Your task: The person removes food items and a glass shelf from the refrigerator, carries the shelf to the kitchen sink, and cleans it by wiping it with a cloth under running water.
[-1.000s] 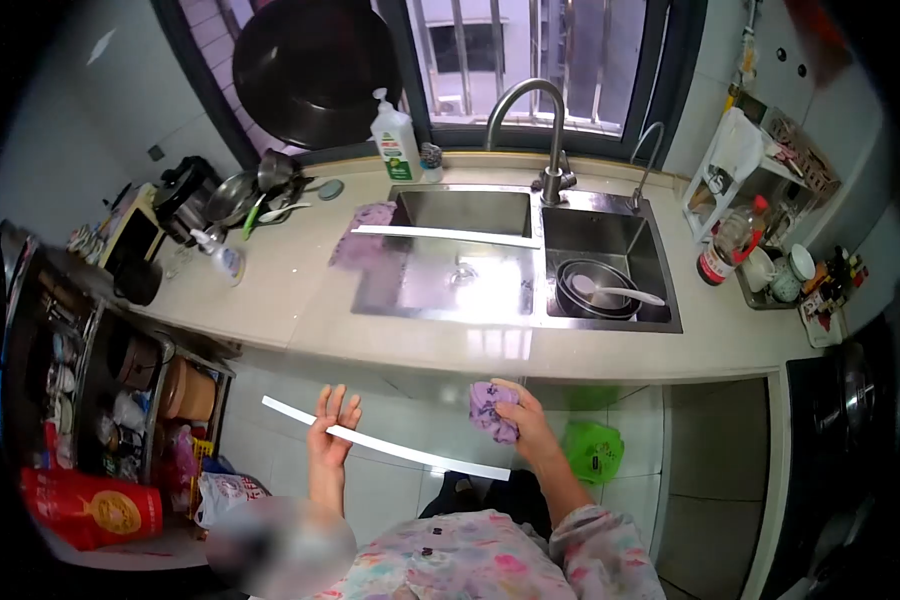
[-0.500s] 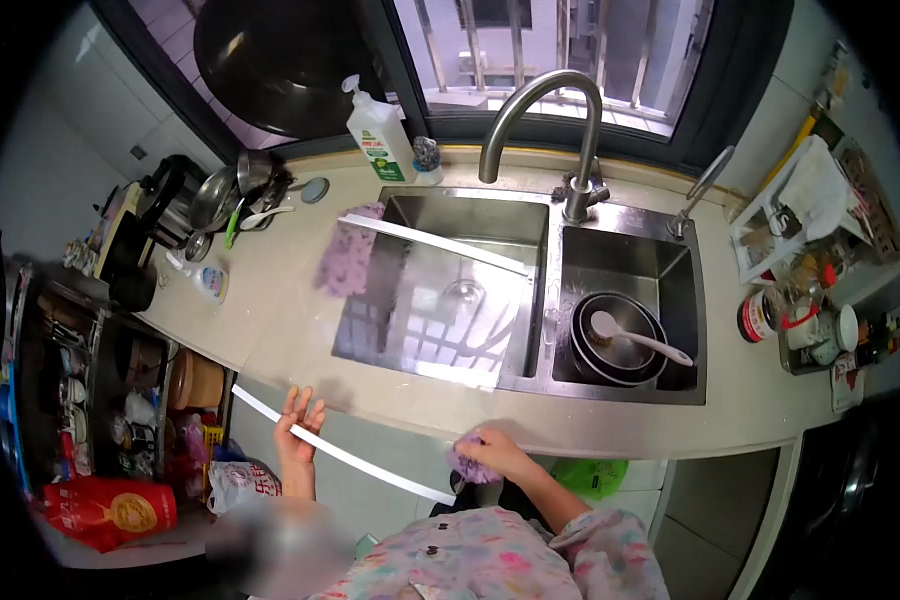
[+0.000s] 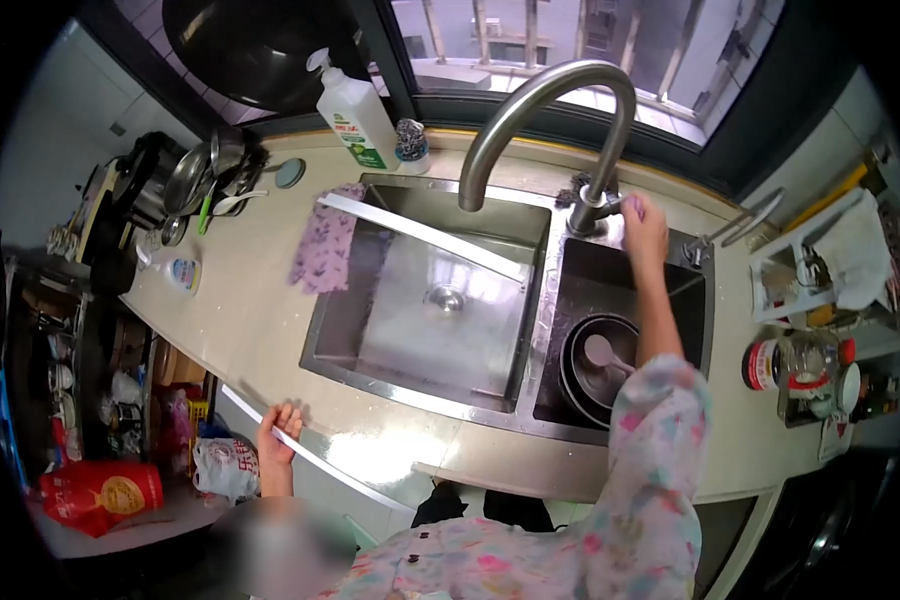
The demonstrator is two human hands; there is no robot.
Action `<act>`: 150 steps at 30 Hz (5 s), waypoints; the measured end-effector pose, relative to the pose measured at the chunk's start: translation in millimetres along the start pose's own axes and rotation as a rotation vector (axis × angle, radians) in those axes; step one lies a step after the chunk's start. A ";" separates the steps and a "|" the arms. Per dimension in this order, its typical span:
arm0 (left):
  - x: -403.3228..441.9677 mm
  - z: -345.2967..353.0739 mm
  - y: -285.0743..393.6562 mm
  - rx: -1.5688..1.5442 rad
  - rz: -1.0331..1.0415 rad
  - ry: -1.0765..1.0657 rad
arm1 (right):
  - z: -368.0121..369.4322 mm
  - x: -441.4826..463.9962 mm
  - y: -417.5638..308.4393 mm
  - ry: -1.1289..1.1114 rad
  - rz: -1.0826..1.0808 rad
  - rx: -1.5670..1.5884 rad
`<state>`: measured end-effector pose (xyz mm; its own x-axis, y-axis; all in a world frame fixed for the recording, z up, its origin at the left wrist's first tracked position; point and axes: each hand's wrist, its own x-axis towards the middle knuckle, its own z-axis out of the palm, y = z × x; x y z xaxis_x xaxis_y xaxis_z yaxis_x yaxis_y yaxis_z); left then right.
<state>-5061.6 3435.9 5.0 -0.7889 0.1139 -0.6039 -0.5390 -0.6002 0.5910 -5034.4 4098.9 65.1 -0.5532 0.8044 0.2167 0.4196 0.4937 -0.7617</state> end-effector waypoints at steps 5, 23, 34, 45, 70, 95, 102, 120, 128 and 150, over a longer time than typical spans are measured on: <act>7.7 -9.2 -3.3 0.017 -0.033 0.055 | 32.6 57.3 -3.0 -0.113 -0.056 -0.511; -4.6 -13.7 -17.9 0.044 0.107 0.049 | 93.9 -254.4 -108.8 -0.616 -0.433 0.329; -55.6 51.6 5.0 0.111 0.143 0.122 | 161.8 -205.0 -72.0 -0.378 -0.541 -0.349; -86.7 97.6 25.4 0.156 0.159 0.022 | 103.3 -354.7 -158.5 -0.770 -0.644 -0.035; -93.0 133.6 24.9 0.202 0.029 -0.284 | 99.0 -343.1 -221.3 -0.781 -0.746 0.064; -50.0 94.9 29.2 0.089 0.199 -0.195 | 161.3 -230.0 -97.0 -0.539 -0.256 -0.337; -25.9 61.5 17.2 -0.022 -0.052 -0.225 | 180.4 -323.1 -209.6 -0.741 -0.803 -0.178; -52.3 72.8 57.4 0.166 -0.004 -0.151 | 141.3 -251.0 -99.5 -0.369 -0.485 0.029; -21.1 22.1 36.0 0.057 -0.102 -0.040 | 108.9 -65.7 -74.3 -0.179 -0.660 -0.768; -30.2 33.6 29.8 0.043 -0.077 -0.088 | 165.4 -118.7 -31.5 -0.051 -0.864 -0.633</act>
<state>-5063.7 3441.1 58.8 -0.7666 0.2281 -0.6003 -0.6095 -0.5527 0.5683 -5101.0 3933.3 -37.6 -0.8648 0.0923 0.4935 0.1597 0.9825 0.0960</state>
